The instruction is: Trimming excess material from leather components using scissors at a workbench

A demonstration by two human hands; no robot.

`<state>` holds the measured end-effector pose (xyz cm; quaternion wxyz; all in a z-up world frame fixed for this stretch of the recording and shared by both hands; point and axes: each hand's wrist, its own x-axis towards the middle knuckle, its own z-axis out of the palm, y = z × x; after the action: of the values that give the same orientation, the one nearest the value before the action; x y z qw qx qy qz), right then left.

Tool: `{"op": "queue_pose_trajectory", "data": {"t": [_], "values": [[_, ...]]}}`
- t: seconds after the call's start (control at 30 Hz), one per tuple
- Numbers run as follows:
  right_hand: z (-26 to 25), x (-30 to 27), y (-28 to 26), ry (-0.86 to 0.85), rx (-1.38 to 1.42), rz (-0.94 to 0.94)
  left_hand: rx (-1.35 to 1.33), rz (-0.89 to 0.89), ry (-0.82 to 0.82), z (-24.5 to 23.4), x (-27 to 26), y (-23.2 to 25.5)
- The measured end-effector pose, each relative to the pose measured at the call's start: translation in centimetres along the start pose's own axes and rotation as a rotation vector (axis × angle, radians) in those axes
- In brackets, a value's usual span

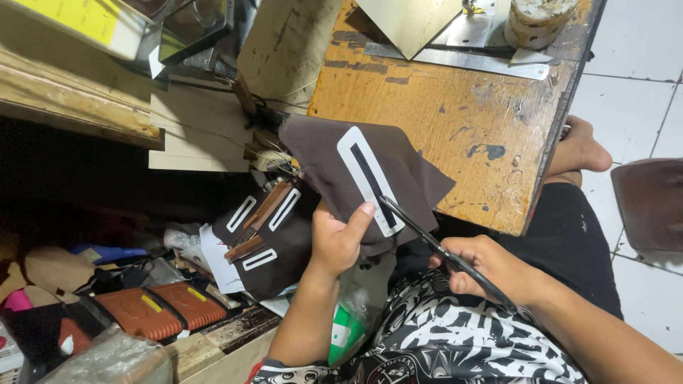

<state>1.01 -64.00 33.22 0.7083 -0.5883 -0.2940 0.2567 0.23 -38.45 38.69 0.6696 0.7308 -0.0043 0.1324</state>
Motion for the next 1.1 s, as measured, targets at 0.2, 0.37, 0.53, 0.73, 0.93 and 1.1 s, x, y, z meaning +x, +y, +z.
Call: {"op": "queue_pose_trajectory", "data": {"t": [0.2, 0.37, 0.53, 0.73, 0.93, 1.1], "values": [[0.2, -0.7, 1.4, 0.016, -0.028, 0.054, 0.127, 0.026, 0.010, 0.7, -0.1, 0.7], [0.4, -0.9, 1.9, 0.036, -0.029, 0.083, 0.158, 0.038, 0.031, 0.7, -0.4, 0.2], [0.5, -1.2, 3.0, 0.060, -0.015, 0.111, 0.188, 0.108, 0.030, 1.1, 0.1, 1.4], [0.6, -1.1, 3.1, 0.093, -0.039, 0.121, 0.209, 0.132, 0.037, 1.5, 0.3, 2.1], [0.8, -0.8, 2.3, 0.093, 0.015, 0.096, 0.119, 0.073, 0.071, 2.1, 0.4, 2.3], [0.9, -0.9, 2.6, 0.117, 0.015, 0.092, 0.189, 0.082, 0.073, 1.8, 0.5, 2.3]]}}
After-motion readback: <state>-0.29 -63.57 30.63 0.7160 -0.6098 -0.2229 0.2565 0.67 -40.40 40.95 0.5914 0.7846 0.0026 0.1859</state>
